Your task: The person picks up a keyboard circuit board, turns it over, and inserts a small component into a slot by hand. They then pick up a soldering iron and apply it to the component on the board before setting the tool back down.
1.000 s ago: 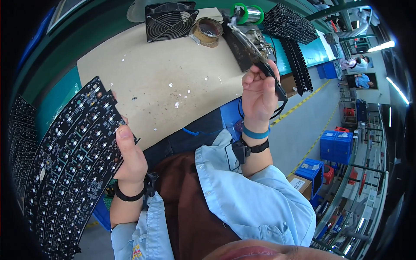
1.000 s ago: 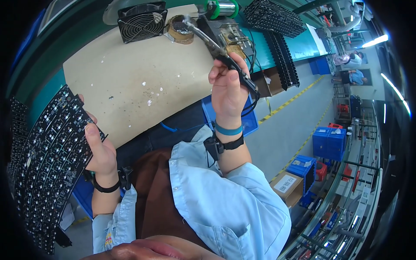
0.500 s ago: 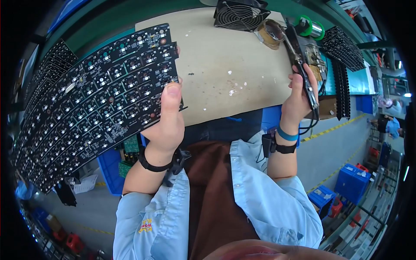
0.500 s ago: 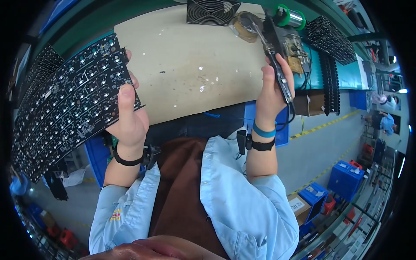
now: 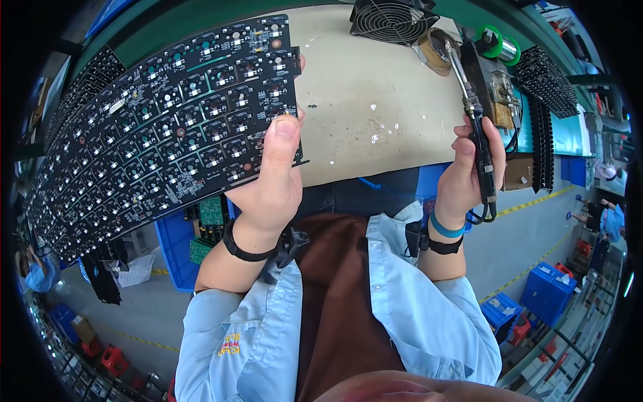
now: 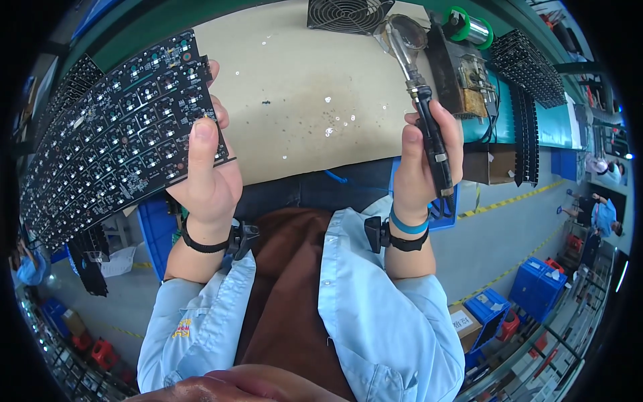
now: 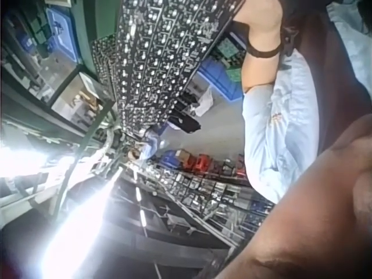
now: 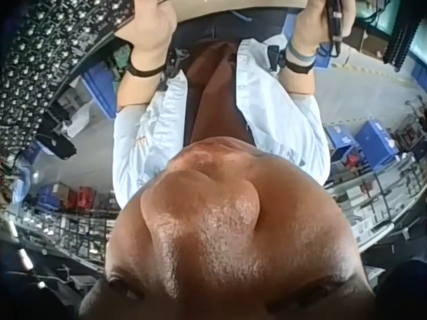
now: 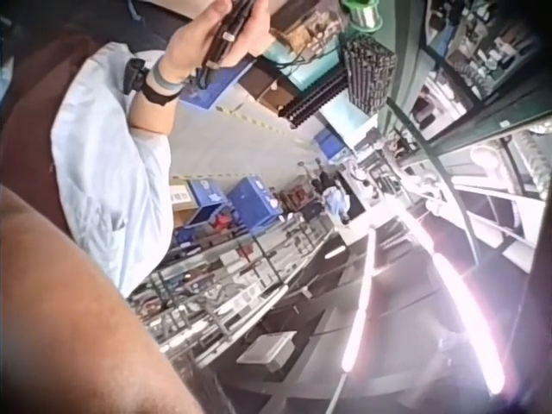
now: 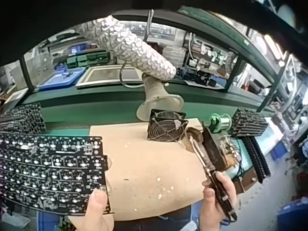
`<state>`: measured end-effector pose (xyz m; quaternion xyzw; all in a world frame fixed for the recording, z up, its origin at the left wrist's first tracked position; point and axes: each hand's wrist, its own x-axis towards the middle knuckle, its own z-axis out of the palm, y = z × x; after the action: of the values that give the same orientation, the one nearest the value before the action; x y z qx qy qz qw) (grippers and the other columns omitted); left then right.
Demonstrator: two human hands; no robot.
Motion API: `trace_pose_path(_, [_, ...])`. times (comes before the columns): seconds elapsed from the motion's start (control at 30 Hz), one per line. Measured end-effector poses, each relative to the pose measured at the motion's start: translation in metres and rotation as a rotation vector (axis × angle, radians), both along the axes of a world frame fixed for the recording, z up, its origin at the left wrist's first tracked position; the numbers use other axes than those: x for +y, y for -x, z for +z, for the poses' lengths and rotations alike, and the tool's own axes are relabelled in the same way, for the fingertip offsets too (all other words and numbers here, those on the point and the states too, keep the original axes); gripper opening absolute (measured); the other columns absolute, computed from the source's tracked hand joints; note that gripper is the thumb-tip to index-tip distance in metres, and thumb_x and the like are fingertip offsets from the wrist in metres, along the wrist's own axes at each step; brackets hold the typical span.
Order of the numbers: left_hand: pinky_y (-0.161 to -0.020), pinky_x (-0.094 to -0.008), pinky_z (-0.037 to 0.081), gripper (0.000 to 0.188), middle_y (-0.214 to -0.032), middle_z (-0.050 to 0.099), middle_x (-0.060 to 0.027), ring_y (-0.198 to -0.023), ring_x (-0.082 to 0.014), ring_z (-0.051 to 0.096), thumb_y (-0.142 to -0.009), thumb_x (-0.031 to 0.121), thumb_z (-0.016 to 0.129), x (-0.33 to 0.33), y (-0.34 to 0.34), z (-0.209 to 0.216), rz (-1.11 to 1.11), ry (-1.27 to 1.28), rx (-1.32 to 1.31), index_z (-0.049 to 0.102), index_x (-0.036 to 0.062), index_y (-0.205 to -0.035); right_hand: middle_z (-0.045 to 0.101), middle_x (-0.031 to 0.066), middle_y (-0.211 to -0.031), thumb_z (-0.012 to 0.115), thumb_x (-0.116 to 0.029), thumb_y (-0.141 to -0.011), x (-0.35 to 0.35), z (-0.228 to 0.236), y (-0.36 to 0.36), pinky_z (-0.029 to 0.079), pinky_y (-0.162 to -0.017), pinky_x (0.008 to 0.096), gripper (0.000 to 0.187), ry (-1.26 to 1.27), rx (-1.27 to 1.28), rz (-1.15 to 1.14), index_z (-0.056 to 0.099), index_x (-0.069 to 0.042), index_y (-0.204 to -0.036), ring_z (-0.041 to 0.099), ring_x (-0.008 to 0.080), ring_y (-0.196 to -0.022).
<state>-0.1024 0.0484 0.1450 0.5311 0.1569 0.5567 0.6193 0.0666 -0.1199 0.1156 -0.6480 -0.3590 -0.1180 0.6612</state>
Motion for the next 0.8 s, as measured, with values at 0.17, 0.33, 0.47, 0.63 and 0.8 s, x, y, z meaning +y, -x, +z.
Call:
trace_pose_path(0.17, [-0.080,-0.0296,0.051,0.039,-0.124,0.060,-0.0204,-0.104,-0.0190,0.060,-0.091,0.003,0.059,0.006,0.008,0.008,-0.156,0.103,-0.098,0.051,-0.0039,-0.129,0.062,0.0119,-0.103,0.070,-0.014,-0.092,0.006,-0.003,0.002,0.052,-0.080,0.0279,0.038,0.030,-0.039,-0.015,0.056,0.003,-0.124,0.065,0.0190,-0.095])
trace_pose_path(0.33, [-0.077,-0.0287,0.047,0.038,-0.124,0.060,-0.0218,-0.106,-0.0203,0.058,-0.090,0.008,0.059,0.003,0.008,0.008,-0.168,0.107,-0.116,0.053,-0.0046,-0.126,0.064,0.0135,-0.105,0.070,-0.015,-0.092,0.002,-0.015,-0.001,0.052,-0.078,0.0272,0.040,-0.043,0.038,-0.017,0.056,0.002,-0.125,0.066,0.0203,-0.093])
trace_pose_path(0.47, [-0.078,-0.0289,0.047,0.039,-0.124,0.059,-0.0226,-0.108,-0.0216,0.057,-0.090,0.009,0.060,0.000,0.007,0.011,-0.140,0.150,-0.117,0.053,-0.0050,-0.126,0.066,0.0165,-0.106,0.070,-0.016,-0.092,0.001,-0.014,0.000,0.053,-0.076,0.0268,0.042,-0.095,0.150,0.048,0.055,0.004,-0.125,0.067,0.0213,-0.091])
trace_pose_path(0.63, [-0.081,-0.0283,0.041,0.043,-0.131,0.056,-0.0259,-0.102,-0.0156,0.054,-0.091,0.009,0.055,-0.004,0.002,0.008,-0.131,0.069,-0.068,0.051,-0.0041,-0.132,0.066,0.0223,-0.108,0.070,-0.022,-0.093,0.001,-0.005,0.006,0.053,-0.072,0.0304,0.049,-0.212,0.257,0.205,0.051,0.005,-0.129,0.066,0.0241,-0.088])
trace_pose_path(0.8, [-0.077,-0.0275,0.045,0.037,-0.123,0.061,-0.0233,-0.095,-0.0148,0.057,-0.091,0.006,0.056,-0.010,-0.003,0.002,-0.016,0.036,0.045,0.054,-0.0039,-0.126,0.064,0.0225,-0.106,0.075,-0.023,-0.089,0.007,0.005,0.031,0.055,-0.071,0.0296,0.052,-0.349,0.212,0.353,0.052,0.007,-0.126,0.069,0.0260,-0.087])
